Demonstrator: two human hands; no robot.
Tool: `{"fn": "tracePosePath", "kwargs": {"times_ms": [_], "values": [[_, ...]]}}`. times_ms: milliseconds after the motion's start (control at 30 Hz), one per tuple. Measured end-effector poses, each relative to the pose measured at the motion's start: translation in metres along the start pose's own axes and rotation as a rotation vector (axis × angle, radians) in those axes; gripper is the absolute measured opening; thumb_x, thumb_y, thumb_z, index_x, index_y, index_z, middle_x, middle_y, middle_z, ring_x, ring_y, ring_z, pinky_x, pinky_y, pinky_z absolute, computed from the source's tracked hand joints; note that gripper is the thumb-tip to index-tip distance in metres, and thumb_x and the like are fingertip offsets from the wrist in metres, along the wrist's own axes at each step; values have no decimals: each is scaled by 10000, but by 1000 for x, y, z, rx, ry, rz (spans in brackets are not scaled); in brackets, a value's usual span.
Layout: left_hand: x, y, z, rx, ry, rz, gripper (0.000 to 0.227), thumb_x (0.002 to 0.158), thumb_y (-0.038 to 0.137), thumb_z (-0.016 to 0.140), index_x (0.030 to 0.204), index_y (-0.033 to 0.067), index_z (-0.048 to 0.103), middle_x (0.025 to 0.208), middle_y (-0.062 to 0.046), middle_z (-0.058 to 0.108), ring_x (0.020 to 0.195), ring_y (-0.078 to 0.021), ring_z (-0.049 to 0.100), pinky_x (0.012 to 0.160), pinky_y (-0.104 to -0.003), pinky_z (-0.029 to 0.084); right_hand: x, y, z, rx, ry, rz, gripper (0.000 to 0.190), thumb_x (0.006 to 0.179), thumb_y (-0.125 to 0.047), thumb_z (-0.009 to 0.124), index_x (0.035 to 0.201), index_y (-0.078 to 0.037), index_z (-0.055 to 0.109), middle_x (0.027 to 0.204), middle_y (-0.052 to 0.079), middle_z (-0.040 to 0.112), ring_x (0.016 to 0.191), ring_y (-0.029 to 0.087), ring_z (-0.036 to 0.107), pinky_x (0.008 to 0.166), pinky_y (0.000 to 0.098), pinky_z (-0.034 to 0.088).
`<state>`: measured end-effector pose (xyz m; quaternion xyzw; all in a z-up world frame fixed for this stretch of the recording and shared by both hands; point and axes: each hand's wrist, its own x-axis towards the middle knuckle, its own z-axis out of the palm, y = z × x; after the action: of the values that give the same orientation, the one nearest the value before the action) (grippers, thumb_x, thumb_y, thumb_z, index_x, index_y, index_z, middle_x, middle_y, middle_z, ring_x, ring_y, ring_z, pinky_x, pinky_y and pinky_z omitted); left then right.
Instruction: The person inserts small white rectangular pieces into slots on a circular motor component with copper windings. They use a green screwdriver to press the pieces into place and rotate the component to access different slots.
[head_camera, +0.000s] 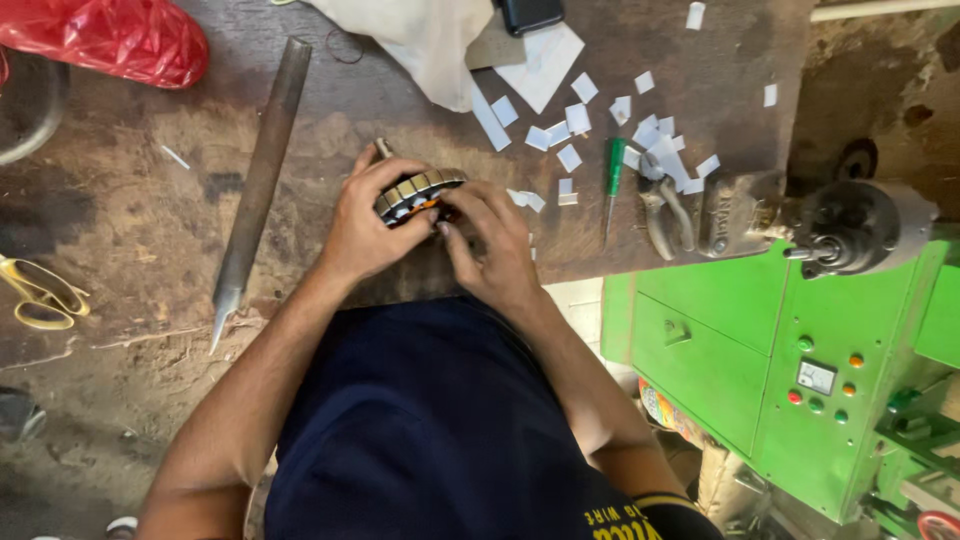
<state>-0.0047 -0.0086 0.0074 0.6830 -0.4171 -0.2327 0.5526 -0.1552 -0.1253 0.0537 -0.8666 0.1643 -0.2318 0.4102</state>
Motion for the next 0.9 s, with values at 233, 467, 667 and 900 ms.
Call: {"fn": "tracePosePath", "kwargs": {"times_ms": [233, 467, 667, 900], "values": [[-5, -3, 2, 62, 1, -91, 345, 794, 116, 771, 1121, 35, 698, 980, -102, 748, 981, -250, 738, 1286, -486, 355, -6, 14, -1, -222, -110, -167, 463, 814, 27, 725, 1268, -20, 655, 1216, 173, 649, 1072, 352, 655, 902, 449, 540], [0, 27, -10, -7, -70, -176, 536, 776, 108, 806, 1282, 25, 648, 1181, -113, 718, 1067, -188, 693, 961, -323, 551, -4, 55, -55, 70, -199, 225, 305, 952, -43, 639, 1244, -95, 707, 1208, 122, 713, 958, 211, 716, 718, 303, 630], [9, 30, -3, 120, -94, -288, 612, 702, 132, 868, 1273, 49, 664, 1071, -112, 762, 950, -166, 729, 863, -322, 581, -12, 89, -87, -407, -139, 69, 221, 864, -156, 789, 1037, -39, 717, 945, 142, 695, 901, 345, 669, 781, 444, 533], [-34, 8, 23, -19, 342, -252, 466, 792, 123, 926, 1177, -11, 700, 1053, -98, 771, 964, -141, 717, 886, -306, 587, -36, 100, -102, -428, 28, 304, 249, 896, -199, 797, 1087, -67, 710, 971, 114, 706, 859, 291, 699, 768, 424, 553]]}}
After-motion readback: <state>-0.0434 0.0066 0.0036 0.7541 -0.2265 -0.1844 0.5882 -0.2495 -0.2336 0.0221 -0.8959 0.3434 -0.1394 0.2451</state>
